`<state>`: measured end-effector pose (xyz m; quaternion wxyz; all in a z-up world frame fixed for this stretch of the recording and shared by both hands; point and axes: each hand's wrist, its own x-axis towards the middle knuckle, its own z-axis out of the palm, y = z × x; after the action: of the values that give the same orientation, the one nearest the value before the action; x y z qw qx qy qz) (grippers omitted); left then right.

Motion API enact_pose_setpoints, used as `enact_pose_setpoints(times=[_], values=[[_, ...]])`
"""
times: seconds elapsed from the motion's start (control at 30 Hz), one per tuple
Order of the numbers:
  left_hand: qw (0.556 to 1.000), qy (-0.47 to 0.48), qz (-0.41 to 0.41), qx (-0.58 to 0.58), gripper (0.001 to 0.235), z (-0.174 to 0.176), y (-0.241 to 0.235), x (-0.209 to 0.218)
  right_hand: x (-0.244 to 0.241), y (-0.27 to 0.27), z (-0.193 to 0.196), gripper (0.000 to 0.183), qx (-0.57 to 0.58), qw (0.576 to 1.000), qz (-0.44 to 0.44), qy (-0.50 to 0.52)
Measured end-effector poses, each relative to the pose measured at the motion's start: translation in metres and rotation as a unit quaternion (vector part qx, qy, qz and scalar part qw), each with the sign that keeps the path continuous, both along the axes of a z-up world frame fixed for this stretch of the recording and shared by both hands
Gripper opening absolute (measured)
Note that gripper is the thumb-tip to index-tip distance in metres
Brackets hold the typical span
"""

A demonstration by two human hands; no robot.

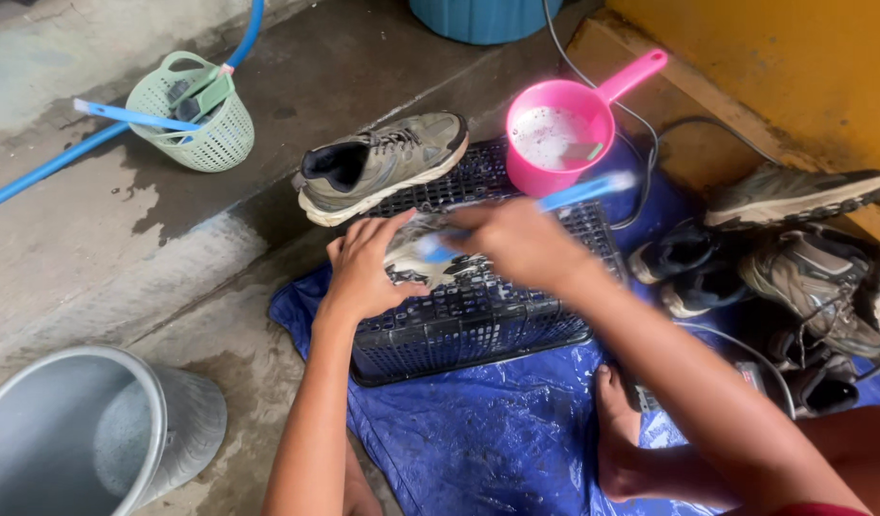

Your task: The person scrubs a grey sneaker with a blue brush, repeatedly dipping it into a pink container of soapy water. They clean the sole and upper parts of the shoe, which is placed on a black plastic crate.

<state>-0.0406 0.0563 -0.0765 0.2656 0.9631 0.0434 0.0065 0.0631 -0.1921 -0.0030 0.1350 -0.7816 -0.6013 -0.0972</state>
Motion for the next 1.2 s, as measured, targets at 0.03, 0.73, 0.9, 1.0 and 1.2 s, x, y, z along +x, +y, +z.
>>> enact_pose_setpoints(times=[0.03,0.73,0.9,1.0,1.2], values=[[1.0,0.001,-0.005,0.001,0.126,0.004,-0.002,-0.003,-0.003,0.004,-0.006,0.035,0.001,1.0,-0.005,0.001],[1.0,-0.025,0.008,0.011,0.122,0.015,-0.011,-0.014,0.022,-0.016,-0.002,0.041,-0.046,0.998,-0.027,0.014],[1.0,-0.005,0.014,-0.008,0.121,0.019,-0.01,-0.014,0.036,-0.027,0.008,0.045,-0.076,0.997,-0.017,0.026],[1.0,-0.006,0.01,0.002,0.123,0.011,-0.008,-0.01,0.044,-0.049,0.009,0.031,-0.033,0.995,-0.037,0.09],[0.999,-0.03,0.011,-0.018,0.122,0.01,-0.005,-0.011,0.021,-0.005,0.003,0.038,-0.001,0.998,0.041,0.056]])
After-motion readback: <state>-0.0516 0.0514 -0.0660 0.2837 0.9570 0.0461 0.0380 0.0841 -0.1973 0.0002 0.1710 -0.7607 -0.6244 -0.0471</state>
